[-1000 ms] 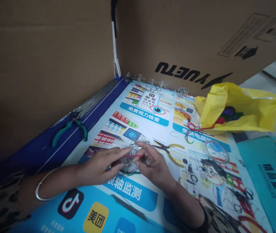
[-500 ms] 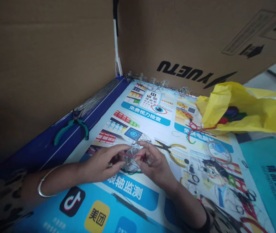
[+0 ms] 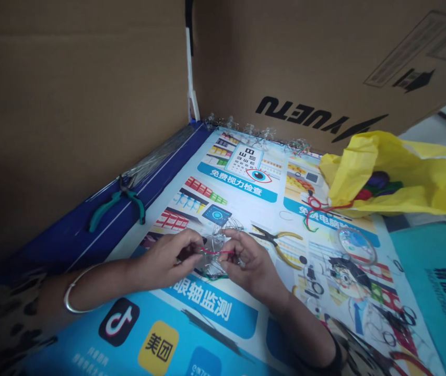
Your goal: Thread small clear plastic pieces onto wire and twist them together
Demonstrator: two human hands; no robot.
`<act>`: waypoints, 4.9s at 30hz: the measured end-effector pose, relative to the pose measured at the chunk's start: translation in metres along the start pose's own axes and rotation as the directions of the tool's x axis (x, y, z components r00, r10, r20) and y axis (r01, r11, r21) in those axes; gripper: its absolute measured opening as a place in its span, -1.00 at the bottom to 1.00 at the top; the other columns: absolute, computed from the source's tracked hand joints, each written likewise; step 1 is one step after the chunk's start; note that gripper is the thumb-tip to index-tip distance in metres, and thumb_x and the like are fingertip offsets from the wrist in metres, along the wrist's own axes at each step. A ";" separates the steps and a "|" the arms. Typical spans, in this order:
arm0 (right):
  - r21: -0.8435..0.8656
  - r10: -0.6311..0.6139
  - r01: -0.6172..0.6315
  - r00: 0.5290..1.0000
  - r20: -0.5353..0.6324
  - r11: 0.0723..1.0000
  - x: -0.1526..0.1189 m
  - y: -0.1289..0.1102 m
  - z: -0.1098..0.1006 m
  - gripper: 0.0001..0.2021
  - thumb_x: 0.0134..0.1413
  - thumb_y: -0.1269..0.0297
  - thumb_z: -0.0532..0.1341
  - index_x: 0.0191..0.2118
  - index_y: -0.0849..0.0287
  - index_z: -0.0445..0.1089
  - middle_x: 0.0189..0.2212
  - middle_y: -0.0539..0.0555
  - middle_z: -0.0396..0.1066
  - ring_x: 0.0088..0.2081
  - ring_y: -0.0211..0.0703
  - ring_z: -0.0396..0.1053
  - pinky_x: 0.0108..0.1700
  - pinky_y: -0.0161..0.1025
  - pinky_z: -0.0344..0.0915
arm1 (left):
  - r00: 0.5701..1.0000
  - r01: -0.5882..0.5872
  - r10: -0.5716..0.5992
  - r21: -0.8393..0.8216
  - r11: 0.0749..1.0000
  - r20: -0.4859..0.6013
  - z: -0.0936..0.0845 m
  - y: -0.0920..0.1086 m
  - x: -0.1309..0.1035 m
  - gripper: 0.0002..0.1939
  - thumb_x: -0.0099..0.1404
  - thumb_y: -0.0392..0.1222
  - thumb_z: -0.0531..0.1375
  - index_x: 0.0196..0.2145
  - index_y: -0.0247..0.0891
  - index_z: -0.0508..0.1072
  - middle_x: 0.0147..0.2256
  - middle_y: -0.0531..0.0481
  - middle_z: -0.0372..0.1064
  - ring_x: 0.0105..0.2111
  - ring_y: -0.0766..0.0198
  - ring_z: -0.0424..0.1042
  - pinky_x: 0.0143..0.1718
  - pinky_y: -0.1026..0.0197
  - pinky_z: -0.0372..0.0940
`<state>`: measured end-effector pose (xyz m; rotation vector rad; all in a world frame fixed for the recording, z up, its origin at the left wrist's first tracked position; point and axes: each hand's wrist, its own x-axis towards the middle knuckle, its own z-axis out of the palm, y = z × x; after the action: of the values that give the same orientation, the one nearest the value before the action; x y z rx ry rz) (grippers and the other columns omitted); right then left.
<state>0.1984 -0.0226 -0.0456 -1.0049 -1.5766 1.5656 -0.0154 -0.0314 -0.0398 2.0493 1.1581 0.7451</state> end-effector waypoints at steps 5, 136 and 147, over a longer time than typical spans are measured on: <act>0.002 0.031 -0.031 1.000 0.001 1.000 0.000 -0.004 0.001 -0.58 -0.03 0.36 0.27 -0.02 0.06 0.21 -0.46 -0.03 0.32 -0.43 -0.27 0.27 -0.38 -0.29 0.25 | 0.996 -0.057 0.058 0.016 0.998 -0.066 0.000 -0.004 0.005 -0.96 0.21 -0.32 0.05 -0.37 -0.25 0.27 -0.44 0.05 0.30 -0.44 0.34 0.30 -0.42 0.31 0.17; -0.989 -0.239 0.105 0.968 0.078 0.102 -0.011 -0.008 0.016 -0.52 0.04 0.42 0.04 0.12 0.36 0.20 -0.29 0.26 0.49 -0.39 0.00 0.45 -0.45 -0.22 0.24 | 0.863 0.004 0.029 0.065 0.998 -0.504 0.044 0.019 0.043 -0.85 0.06 -0.44 0.09 -0.52 -0.25 0.38 -0.49 0.04 0.32 -0.38 0.28 0.32 -0.30 0.23 0.22; -0.965 -0.636 0.174 0.771 0.011 0.194 -0.001 -0.001 -0.001 -0.75 0.19 0.28 0.06 -0.16 0.20 0.45 -0.27 0.15 0.53 -0.31 -0.13 0.47 -0.27 -0.27 0.35 | 0.884 -0.021 0.020 0.003 1.000 -0.468 0.044 0.029 0.038 -0.88 0.15 -0.37 0.08 -0.49 -0.23 0.35 -0.46 0.04 0.32 -0.36 0.29 0.31 -0.29 0.24 0.20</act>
<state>0.2001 -0.0231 -0.0445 -1.1629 -2.1921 -0.1838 0.0486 -0.0204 -0.0392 1.9340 1.3913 1.3032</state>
